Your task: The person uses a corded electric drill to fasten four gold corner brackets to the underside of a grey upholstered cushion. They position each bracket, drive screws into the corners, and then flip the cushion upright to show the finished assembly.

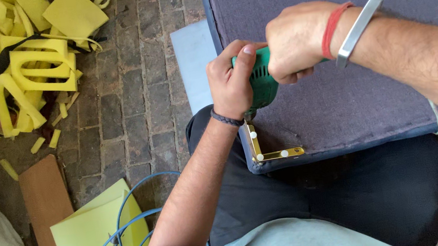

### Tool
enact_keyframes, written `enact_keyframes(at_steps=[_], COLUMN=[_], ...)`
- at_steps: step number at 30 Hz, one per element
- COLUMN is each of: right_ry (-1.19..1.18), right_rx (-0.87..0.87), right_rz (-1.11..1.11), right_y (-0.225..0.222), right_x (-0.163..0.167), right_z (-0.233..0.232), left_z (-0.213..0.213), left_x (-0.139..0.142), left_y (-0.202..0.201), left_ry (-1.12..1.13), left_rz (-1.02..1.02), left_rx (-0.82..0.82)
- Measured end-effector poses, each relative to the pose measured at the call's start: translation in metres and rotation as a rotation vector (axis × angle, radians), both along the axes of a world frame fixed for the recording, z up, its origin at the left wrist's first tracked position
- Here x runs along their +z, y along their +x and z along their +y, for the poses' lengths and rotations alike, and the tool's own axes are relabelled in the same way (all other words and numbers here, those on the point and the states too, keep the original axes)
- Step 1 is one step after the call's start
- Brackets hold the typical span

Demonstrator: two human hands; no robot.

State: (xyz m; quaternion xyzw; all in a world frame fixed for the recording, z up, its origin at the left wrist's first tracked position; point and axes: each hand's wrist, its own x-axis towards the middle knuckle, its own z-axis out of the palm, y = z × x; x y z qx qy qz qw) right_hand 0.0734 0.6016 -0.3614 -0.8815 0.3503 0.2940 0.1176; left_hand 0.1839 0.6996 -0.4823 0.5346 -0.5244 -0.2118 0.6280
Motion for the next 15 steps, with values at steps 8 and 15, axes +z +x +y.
enact_keyframes(at_steps=[8,15], right_ry=[-0.006,0.057], right_rx=[-0.088,-0.134], right_rz=[-0.022,-0.133], right_y=[-0.009,-0.018], right_x=[-0.008,-0.008], right_z=[0.001,-0.002], left_z=[-0.005,-0.015], left_x=[-0.005,-0.001], left_y=[0.0,0.0], left_ry=[0.042,0.05], left_rz=[-0.011,0.031], left_rx=[-0.04,-0.095])
